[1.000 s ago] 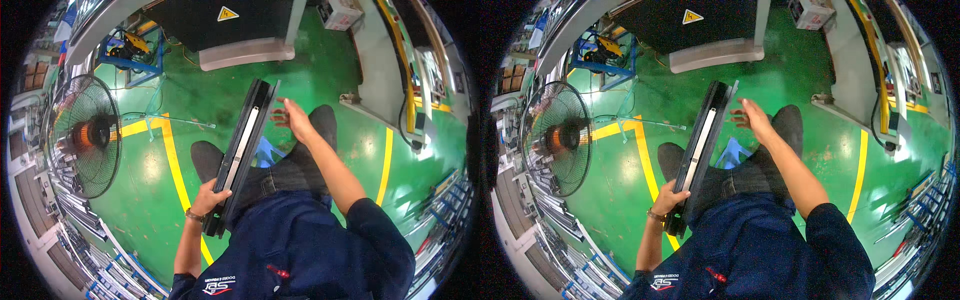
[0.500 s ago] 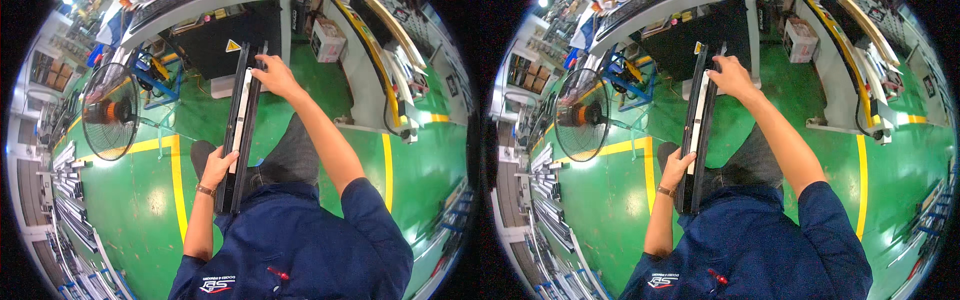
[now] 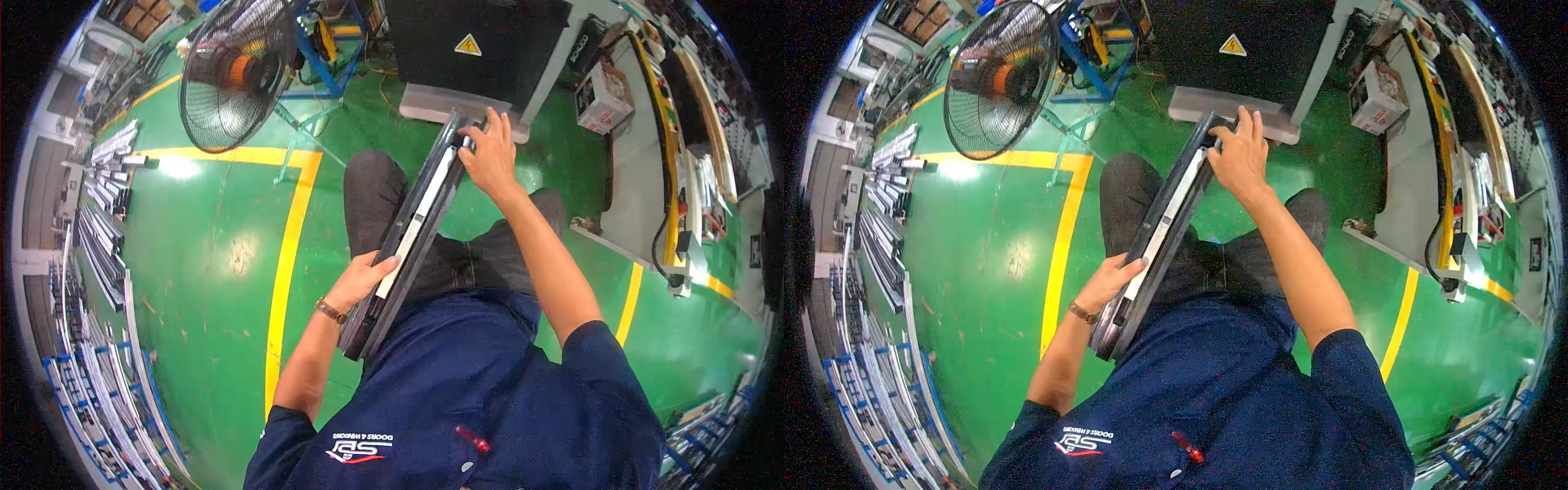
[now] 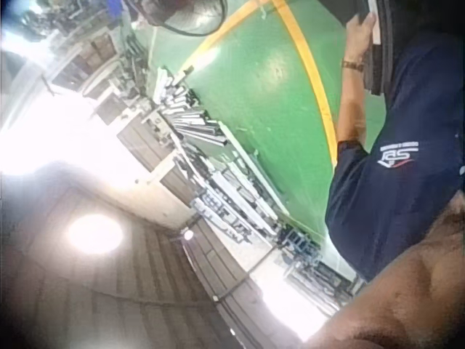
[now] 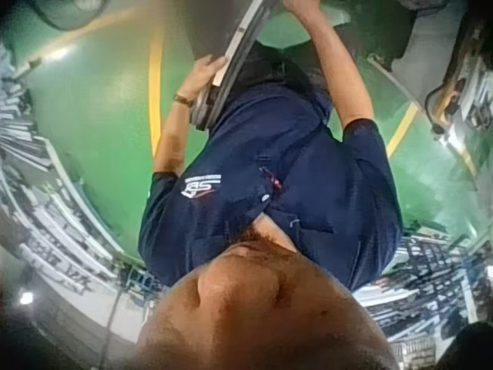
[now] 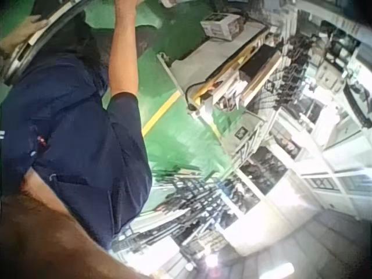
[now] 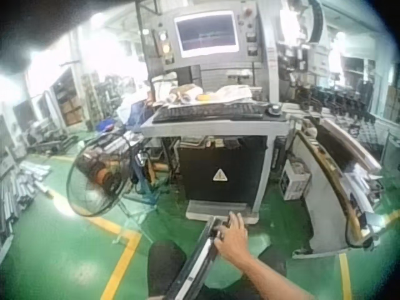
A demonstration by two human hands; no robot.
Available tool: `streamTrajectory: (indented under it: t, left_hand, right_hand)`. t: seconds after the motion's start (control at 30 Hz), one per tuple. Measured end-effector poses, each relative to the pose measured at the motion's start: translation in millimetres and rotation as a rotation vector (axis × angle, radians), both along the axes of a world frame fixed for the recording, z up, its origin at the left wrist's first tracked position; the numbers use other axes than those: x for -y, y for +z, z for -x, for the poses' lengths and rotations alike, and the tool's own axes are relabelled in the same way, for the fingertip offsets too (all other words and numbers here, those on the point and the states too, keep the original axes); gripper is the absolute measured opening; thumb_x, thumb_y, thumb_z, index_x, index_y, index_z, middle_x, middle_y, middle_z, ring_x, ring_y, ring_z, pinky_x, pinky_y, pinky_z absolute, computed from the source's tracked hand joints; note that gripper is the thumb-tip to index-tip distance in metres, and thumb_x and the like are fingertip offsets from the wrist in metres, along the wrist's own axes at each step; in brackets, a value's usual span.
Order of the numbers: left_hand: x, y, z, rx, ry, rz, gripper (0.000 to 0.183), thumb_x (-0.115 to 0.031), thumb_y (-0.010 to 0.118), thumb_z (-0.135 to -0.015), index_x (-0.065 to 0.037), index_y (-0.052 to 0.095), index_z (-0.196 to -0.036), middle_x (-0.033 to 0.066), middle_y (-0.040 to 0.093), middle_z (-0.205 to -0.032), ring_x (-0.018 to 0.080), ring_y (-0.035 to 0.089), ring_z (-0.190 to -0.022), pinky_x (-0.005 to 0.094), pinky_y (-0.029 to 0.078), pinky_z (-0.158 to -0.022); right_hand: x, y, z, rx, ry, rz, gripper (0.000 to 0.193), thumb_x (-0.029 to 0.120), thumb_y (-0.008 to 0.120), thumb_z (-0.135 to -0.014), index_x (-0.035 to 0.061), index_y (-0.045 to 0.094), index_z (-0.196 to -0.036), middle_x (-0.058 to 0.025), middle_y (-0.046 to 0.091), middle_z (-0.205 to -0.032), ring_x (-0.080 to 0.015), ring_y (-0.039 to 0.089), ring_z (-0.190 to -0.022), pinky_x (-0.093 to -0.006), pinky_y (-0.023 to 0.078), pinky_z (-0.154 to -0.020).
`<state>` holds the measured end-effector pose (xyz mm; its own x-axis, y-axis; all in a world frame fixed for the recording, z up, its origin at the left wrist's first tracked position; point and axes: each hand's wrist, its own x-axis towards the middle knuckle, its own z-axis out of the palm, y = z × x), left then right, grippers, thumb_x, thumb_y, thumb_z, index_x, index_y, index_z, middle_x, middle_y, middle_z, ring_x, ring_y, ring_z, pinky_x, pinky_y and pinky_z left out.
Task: Measuring and inspecting aluminum window profiles on a fabrication floor.
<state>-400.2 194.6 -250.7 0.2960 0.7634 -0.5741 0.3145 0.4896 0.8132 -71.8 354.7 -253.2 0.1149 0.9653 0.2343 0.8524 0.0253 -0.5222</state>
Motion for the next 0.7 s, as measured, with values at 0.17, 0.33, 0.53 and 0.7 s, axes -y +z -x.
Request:
streamTrajectory:
  t: [0.17, 0.33, 0.53, 0.7]
  left_hand:
    - [-18.4, -35.1, 5.3, 0.105, -0.023, 0.042, 0.065, -0.057, 0.073, -0.107, 0.006, 0.077, -0.123, 0.0046, 0.078, -0.108, 0.0118, 0.069, -0.097, 0.0330, 0.058, -0.087]
    - [-29.0, -43.4, 9.1, 0.125, 0.006, 0.053, 0.065, -0.057, 0.072, -0.107, 0.006, 0.076, -0.123, 0.0056, 0.078, -0.109, 0.0115, 0.070, -0.097, 0.0326, 0.059, -0.087]
    - [-38.5, -40.4, 10.3, 0.124, -0.003, 0.176, 0.069, -0.059, 0.073, -0.105, 0.007, 0.076, -0.126, 0.0060, 0.078, -0.111, 0.0119, 0.070, -0.099, 0.0327, 0.059, -0.088]
    - [-35.8, -46.1, 11.9, 0.060, -0.020, 0.073, 0.062, -0.054, 0.070, -0.109, 0.005, 0.076, -0.128, 0.0045, 0.079, -0.111, 0.0105, 0.069, -0.101, 0.0330, 0.058, -0.091]
  right_hand:
    - [-14.7, -30.6, 3.6, 0.119, 0.058, 0.098, 0.032, 0.021, 0.077, -0.091, 0.0151, 0.081, -0.122, -0.0205, 0.049, -0.168, -0.0479, 0.035, -0.161, -0.0638, 0.039, -0.124]
    - [-28.1, -37.1, 18.5, 0.090, 0.083, 0.067, 0.036, 0.028, 0.075, -0.093, 0.0086, 0.077, -0.124, -0.0216, 0.052, -0.164, -0.0476, 0.039, -0.160, -0.0677, 0.040, -0.121]
    - [-43.4, -39.9, 21.3, 0.257, 0.118, 0.046, 0.040, 0.029, 0.074, -0.093, 0.0139, 0.078, -0.129, -0.0183, 0.055, -0.162, -0.0447, 0.043, -0.157, -0.0653, 0.041, -0.121]
    - [-47.1, -44.9, 23.7, 0.208, 0.222, 0.059, 0.034, 0.026, 0.075, -0.091, 0.0155, 0.081, -0.123, -0.0158, 0.062, -0.152, -0.0427, 0.049, -0.150, -0.0610, 0.042, -0.120]
